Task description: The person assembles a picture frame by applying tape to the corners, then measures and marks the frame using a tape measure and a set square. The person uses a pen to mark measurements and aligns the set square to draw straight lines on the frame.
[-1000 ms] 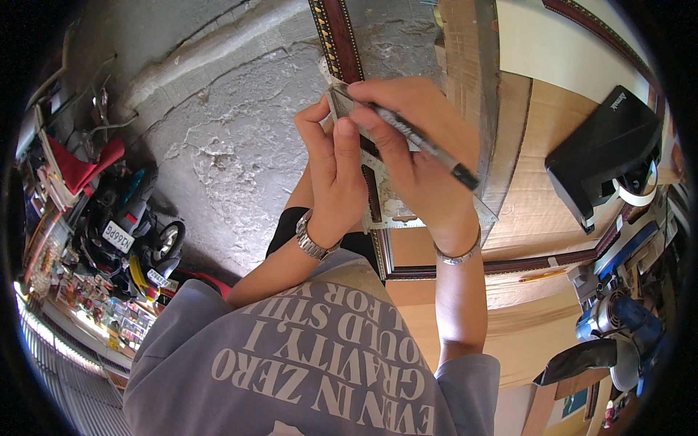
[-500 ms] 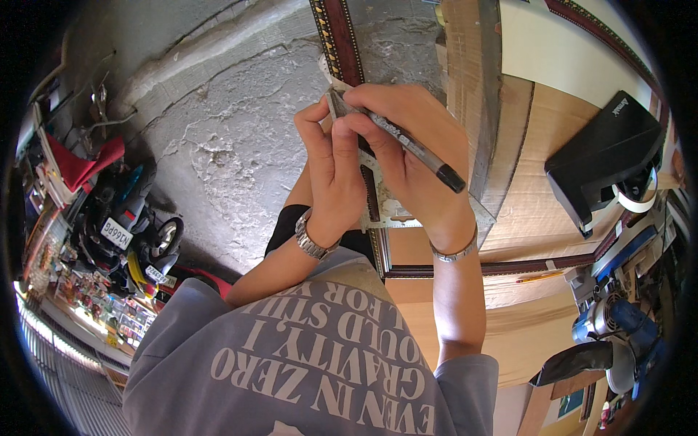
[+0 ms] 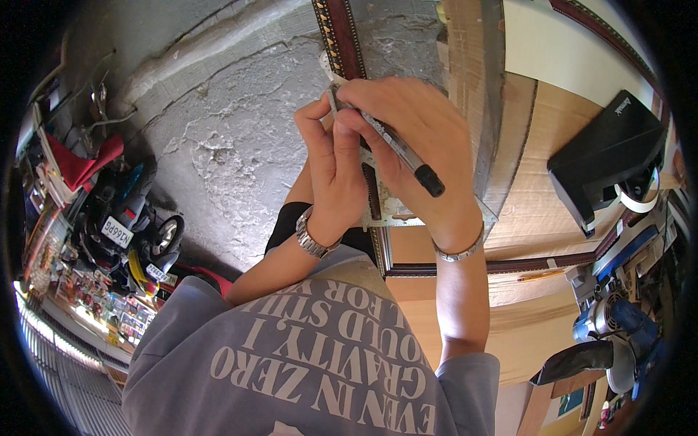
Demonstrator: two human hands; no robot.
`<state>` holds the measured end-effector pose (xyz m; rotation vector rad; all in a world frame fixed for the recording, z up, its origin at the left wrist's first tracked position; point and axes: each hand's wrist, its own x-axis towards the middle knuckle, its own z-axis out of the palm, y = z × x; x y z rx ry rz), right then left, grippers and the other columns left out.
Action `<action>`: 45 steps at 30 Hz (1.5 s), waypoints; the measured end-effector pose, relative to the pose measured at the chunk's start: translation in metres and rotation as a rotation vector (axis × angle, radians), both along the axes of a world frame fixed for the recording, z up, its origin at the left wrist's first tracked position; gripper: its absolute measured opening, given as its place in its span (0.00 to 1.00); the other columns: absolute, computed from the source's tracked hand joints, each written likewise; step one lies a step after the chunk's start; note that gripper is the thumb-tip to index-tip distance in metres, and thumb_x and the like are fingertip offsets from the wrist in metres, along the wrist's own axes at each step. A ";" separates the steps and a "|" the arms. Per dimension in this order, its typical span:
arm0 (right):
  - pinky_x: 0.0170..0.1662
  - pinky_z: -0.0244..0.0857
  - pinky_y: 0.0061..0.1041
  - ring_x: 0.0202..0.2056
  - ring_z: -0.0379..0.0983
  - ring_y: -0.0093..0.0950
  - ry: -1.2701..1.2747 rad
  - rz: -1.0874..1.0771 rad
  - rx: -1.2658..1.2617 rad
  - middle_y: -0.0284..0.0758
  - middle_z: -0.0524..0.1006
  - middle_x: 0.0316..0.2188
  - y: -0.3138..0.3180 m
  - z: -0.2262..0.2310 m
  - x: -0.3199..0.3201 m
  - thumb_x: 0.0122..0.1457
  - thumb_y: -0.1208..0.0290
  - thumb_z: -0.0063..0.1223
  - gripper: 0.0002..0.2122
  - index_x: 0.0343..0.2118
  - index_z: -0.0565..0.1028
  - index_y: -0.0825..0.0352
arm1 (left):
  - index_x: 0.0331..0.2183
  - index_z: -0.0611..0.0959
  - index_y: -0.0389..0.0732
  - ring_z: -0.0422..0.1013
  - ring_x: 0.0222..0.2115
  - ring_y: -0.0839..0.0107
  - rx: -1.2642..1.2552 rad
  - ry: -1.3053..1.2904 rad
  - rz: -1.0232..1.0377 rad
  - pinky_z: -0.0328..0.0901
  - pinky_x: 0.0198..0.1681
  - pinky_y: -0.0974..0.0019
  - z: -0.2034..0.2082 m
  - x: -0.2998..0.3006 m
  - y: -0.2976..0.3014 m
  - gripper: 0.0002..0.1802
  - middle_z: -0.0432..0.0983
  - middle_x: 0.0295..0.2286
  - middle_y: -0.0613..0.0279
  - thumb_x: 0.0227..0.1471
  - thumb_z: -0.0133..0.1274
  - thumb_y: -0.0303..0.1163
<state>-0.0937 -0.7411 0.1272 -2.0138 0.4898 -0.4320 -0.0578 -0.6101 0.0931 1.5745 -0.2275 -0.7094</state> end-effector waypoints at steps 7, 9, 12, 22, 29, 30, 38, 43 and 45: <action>0.38 0.70 0.30 0.35 0.78 0.38 0.001 0.011 -0.034 0.35 0.82 0.35 -0.001 0.001 -0.002 0.50 0.79 0.66 0.12 0.40 0.81 0.64 | 0.57 0.59 0.33 0.72 0.49 0.70 -0.031 -0.054 -0.028 0.68 0.47 0.70 -0.001 0.001 0.000 0.18 0.73 0.50 0.49 0.70 0.40 0.27; 0.38 0.70 0.30 0.35 0.78 0.38 0.010 0.006 -0.002 0.35 0.82 0.35 -0.001 -0.001 -0.001 0.51 0.79 0.66 0.12 0.39 0.81 0.64 | 0.57 0.59 0.33 0.71 0.52 0.70 -0.005 -0.013 -0.044 0.67 0.49 0.70 -0.001 0.002 0.001 0.18 0.71 0.52 0.49 0.71 0.40 0.27; 0.38 0.70 0.30 0.35 0.78 0.38 0.004 0.004 0.022 0.35 0.83 0.36 -0.002 -0.001 -0.002 0.53 0.78 0.65 0.10 0.39 0.81 0.64 | 0.57 0.59 0.33 0.69 0.54 0.69 -0.068 0.024 -0.011 0.66 0.52 0.69 0.001 0.001 0.000 0.18 0.69 0.54 0.48 0.71 0.40 0.28; 0.37 0.70 0.29 0.34 0.78 0.37 0.003 0.010 -0.007 0.34 0.83 0.35 -0.004 0.001 0.000 0.54 0.77 0.65 0.09 0.39 0.81 0.64 | 0.57 0.58 0.37 0.68 0.45 0.76 -0.038 0.052 -0.033 0.63 0.50 0.70 0.005 0.002 -0.001 0.17 0.73 0.49 0.52 0.73 0.36 0.32; 0.37 0.70 0.28 0.34 0.78 0.37 0.007 0.005 0.015 0.34 0.83 0.35 -0.003 -0.001 0.003 0.55 0.76 0.65 0.08 0.39 0.81 0.65 | 0.58 0.58 0.35 0.71 0.41 0.78 -0.055 0.008 -0.023 0.68 0.38 0.76 0.002 0.003 -0.002 0.19 0.72 0.49 0.52 0.71 0.40 0.29; 0.37 0.70 0.28 0.34 0.78 0.37 0.003 0.010 0.005 0.34 0.83 0.35 -0.004 0.000 0.002 0.55 0.76 0.65 0.08 0.39 0.81 0.65 | 0.58 0.58 0.35 0.72 0.41 0.78 -0.056 0.034 -0.022 0.69 0.38 0.76 0.001 0.003 -0.001 0.19 0.72 0.50 0.52 0.71 0.40 0.29; 0.36 0.70 0.29 0.34 0.79 0.37 -0.010 0.007 -0.009 0.35 0.83 0.35 -0.004 -0.001 0.004 0.55 0.77 0.65 0.09 0.39 0.81 0.64 | 0.59 0.58 0.33 0.74 0.44 0.74 -0.028 -0.107 -0.056 0.70 0.42 0.72 -0.005 0.004 0.001 0.20 0.72 0.51 0.50 0.71 0.41 0.28; 0.36 0.70 0.29 0.33 0.78 0.37 -0.001 0.003 0.012 0.35 0.83 0.35 -0.004 0.002 0.001 0.54 0.77 0.65 0.09 0.39 0.81 0.64 | 0.58 0.59 0.32 0.74 0.47 0.70 -0.020 0.019 -0.046 0.69 0.46 0.69 -0.001 0.003 0.002 0.19 0.73 0.51 0.49 0.71 0.41 0.28; 0.36 0.70 0.29 0.33 0.78 0.37 -0.001 0.005 0.019 0.35 0.83 0.34 -0.004 -0.001 0.003 0.54 0.77 0.65 0.09 0.38 0.81 0.64 | 0.57 0.59 0.32 0.74 0.46 0.71 0.012 -0.070 -0.049 0.70 0.45 0.69 -0.002 0.005 0.001 0.19 0.73 0.50 0.49 0.70 0.41 0.28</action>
